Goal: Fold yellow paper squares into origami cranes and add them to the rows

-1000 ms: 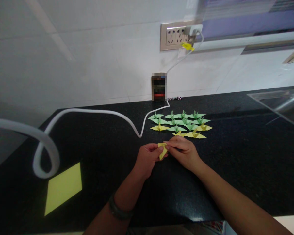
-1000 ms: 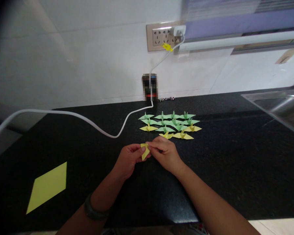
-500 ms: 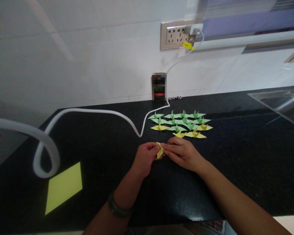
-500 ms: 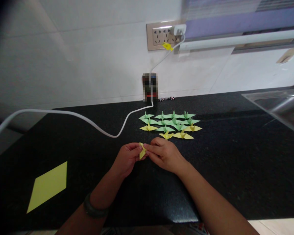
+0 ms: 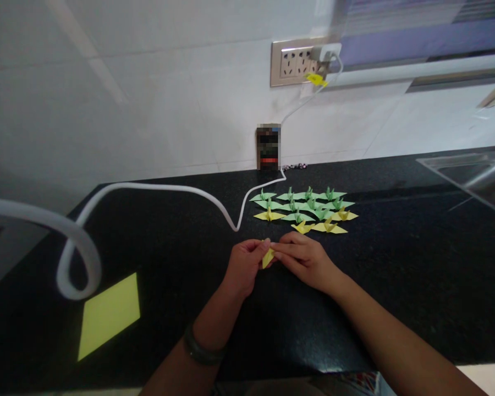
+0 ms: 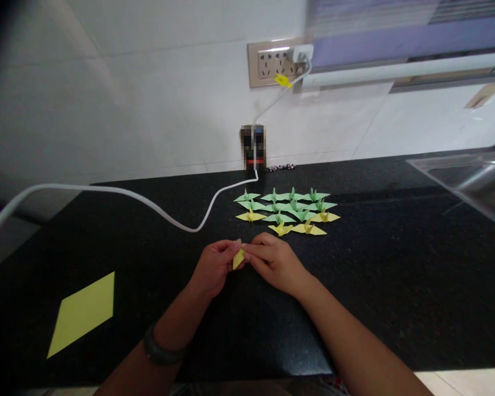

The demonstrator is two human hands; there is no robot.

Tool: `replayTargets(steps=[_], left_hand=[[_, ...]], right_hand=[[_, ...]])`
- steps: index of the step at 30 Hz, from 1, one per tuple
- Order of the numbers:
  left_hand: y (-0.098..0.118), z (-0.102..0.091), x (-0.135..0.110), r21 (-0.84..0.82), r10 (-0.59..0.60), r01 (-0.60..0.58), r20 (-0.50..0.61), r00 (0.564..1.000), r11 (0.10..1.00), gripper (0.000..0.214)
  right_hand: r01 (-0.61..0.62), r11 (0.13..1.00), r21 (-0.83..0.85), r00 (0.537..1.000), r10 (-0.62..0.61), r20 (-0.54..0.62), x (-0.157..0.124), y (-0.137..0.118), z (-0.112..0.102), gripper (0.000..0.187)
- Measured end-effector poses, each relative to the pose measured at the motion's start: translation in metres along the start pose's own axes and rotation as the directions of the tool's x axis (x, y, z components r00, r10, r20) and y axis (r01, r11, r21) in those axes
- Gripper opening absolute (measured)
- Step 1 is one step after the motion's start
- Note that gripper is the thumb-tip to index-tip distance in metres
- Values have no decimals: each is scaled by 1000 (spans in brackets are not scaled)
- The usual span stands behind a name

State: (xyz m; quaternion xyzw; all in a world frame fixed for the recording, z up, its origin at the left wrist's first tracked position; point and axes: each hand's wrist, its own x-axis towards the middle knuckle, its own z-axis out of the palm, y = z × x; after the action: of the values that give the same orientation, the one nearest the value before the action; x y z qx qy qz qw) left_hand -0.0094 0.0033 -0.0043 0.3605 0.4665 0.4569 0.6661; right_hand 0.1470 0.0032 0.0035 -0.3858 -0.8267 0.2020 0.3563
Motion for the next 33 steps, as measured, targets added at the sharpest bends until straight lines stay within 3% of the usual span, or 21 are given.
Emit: replayTargets(steps=[2, 5, 8, 17, 22, 26, 33], left_hand=[[1, 1, -1, 12, 10, -10, 4, 1000, 1000, 26], [2, 2, -3, 35, 52, -52, -5, 999, 998, 25], [1, 2, -4, 70, 90, -90, 1, 996, 994, 24], [2, 4, -6, 147, 204, -186, -115, 972, 971, 18], [2, 3, -6, 121, 185, -169, -135, 973, 978, 20], [3, 3, -6, 92, 124, -119, -55, 991, 989, 28], [0, 1, -7, 401, 238, -209, -22, 971, 892, 21]], right_hand=[[-153, 975, 161, 978, 172, -114, 0, 1, 4, 23], [-333, 900, 282, 929, 364, -64, 0, -1, 9, 24], [-352, 892, 282, 930, 368, -2, 1, -6, 12, 23], [-233, 958, 165, 966, 247, -74, 2, -11, 12, 17], [-193, 967, 166, 975, 208, -79, 2, -14, 11, 17], [-246, 951, 186, 963, 262, -68, 1, -12, 10, 17], [-351, 900, 259, 923, 379, -65, -2, -4, 16, 20]])
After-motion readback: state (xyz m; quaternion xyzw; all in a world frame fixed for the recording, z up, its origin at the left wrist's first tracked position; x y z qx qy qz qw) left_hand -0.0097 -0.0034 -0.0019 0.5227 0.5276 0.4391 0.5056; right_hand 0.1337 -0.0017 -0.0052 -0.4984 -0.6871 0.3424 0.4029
